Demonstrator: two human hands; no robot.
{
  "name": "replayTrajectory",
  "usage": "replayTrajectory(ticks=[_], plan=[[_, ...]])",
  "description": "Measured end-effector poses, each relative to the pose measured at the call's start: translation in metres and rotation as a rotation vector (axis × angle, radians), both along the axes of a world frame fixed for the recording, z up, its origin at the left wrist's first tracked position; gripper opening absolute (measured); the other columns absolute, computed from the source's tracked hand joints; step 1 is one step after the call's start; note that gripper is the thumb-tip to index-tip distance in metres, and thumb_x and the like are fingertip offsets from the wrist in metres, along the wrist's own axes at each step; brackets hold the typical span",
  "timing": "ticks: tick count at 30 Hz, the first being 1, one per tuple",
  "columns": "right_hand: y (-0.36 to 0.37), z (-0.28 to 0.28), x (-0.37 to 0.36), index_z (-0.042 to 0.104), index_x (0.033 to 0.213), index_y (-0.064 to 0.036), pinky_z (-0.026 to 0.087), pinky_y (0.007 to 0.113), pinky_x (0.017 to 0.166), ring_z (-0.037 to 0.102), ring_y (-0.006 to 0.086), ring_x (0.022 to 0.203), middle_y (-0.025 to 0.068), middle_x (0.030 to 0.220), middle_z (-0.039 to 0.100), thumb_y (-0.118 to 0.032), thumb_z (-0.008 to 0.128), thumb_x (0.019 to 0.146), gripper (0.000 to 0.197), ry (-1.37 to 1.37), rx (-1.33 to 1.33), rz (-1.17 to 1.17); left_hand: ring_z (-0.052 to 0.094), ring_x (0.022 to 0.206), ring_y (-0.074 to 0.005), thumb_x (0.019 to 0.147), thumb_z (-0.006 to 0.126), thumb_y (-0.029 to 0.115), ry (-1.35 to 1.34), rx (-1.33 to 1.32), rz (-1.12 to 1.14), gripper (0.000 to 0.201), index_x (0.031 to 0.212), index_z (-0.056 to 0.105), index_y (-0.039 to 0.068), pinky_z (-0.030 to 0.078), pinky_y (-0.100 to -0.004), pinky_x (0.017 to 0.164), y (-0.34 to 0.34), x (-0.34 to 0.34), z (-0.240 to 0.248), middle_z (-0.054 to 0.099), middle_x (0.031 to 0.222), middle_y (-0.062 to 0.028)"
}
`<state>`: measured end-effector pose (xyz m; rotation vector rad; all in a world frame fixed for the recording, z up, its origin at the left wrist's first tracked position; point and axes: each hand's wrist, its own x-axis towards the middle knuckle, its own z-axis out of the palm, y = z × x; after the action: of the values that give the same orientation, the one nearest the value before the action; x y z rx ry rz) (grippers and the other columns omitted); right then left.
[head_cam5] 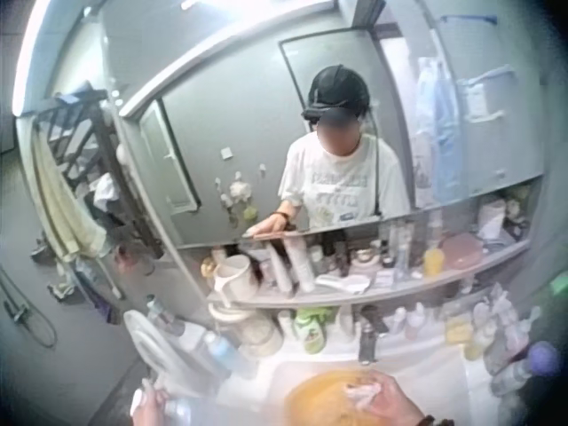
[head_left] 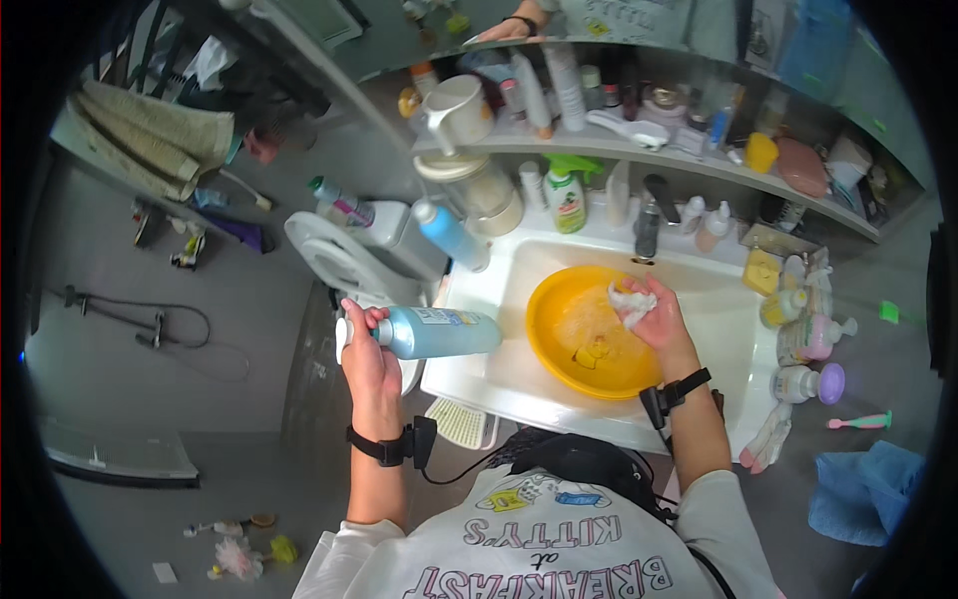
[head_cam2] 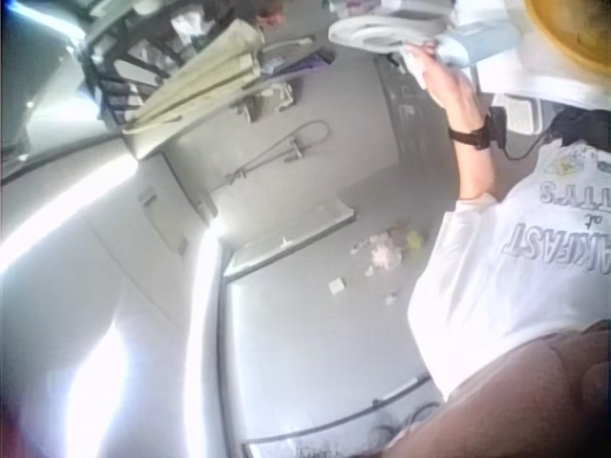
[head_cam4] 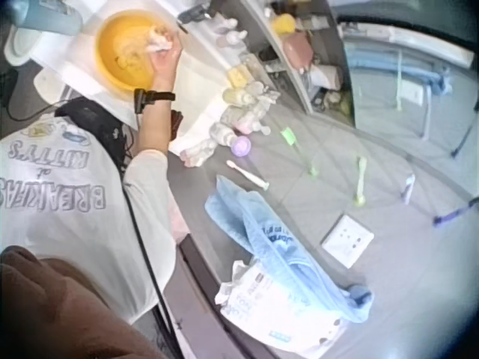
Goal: Wash a small brown piece of clothing in a basin inside a bathroom sink.
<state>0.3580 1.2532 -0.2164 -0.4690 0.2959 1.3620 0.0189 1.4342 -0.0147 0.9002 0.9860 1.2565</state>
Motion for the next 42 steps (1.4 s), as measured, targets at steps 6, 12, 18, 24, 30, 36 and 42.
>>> replayTrajectory(ticks=[6,12,18,24,30,36,42], plan=[[0.003,-0.002,0.001,0.059,0.108,0.0032,0.052,0.038,0.077,0.062,0.0343,0.104,0.0227,0.111,0.062,-0.028,0.048,0.098,0.035,0.032,0.039,-0.018,0.053,0.084,-0.0159,0.101,0.054,0.04,0.151,0.032,0.129,0.043,0.072,0.046,0.009,0.04,-0.0308,0.087,0.008,-0.057,-0.006,0.054,0.078,-0.0046],[0.019,0.017,-0.033,0.058,0.101,-0.0009,0.05,0.039,0.074,0.061,0.0291,0.09,0.0186,0.101,0.061,-0.024,0.048,0.097,0.026,0.061,-0.109,0.124,0.051,0.082,-0.0156,0.101,0.053,0.039,0.132,-0.005,0.15,0.042,0.074,0.046,0.009,0.039,-0.03,0.087,0.006,-0.089,-0.017,0.051,0.077,-0.0032],[0.018,0.048,-0.022,0.057,0.101,-0.0024,0.05,0.042,0.076,0.057,0.0226,0.078,0.0119,0.076,0.056,-0.021,0.053,0.095,0.02,-0.092,0.038,0.104,0.05,0.084,-0.0169,0.101,0.052,0.039,0.089,-0.076,0.124,0.042,0.073,0.045,0.008,0.039,-0.0312,0.088,-0.002,-0.109,-0.015,0.05,0.079,-0.0041],[0.027,0.047,-0.037,0.053,0.099,-0.001,0.045,0.03,0.059,0.048,0.0152,0.063,0.0069,0.069,0.047,-0.006,0.05,0.095,0.007,-0.191,-0.219,-0.201,0.051,0.087,-0.0164,0.101,0.054,0.041,0.127,-0.133,0.094,0.042,0.075,0.047,0.008,0.038,-0.0307,0.09,-0.006,-0.114,-0.015,0.052,0.08,-0.0038],[0.01,0.012,-0.023,0.047,0.089,-0.0055,0.026,0.022,0.037,0.036,0.011,0.048,0.0012,0.063,0.039,-0.004,0.043,0.097,0.009,-0.26,-0.207,-0.154,0.051,0.087,-0.017,0.101,0.053,0.042,0.151,-0.134,0.043,0.044,0.073,0.045,0.009,0.039,-0.0313,0.09,-0.004,-0.122,-0.016,0.052,0.08,-0.004],[0.013,0.021,-0.034,0.04,0.08,-0.0115,0.019,0.025,0.033,0.028,0.0104,0.041,-0.002,0.059,0.032,-0.009,0.039,0.098,0.018,-0.345,-0.406,-0.184,0.051,0.085,-0.0167,0.102,0.05,0.04,0.135,-0.144,0.008,0.044,0.072,0.043,0.009,0.039,-0.031,0.088,-0.001,-0.131,-0.015,0.051,0.079,-0.0041],[0.012,0.024,-0.042,0.04,0.083,-0.0111,0.022,0.027,0.034,0.03,0.0116,0.041,0.0003,0.06,0.036,-0.01,0.038,0.097,0.014,-0.54,-0.52,-0.238,0.05,0.085,-0.0168,0.103,0.05,0.04,0.129,-0.127,-0.02,0.044,0.072,0.044,0.009,0.039,-0.0313,0.088,0.004,-0.136,-0.015,0.049,0.079,-0.0035]])
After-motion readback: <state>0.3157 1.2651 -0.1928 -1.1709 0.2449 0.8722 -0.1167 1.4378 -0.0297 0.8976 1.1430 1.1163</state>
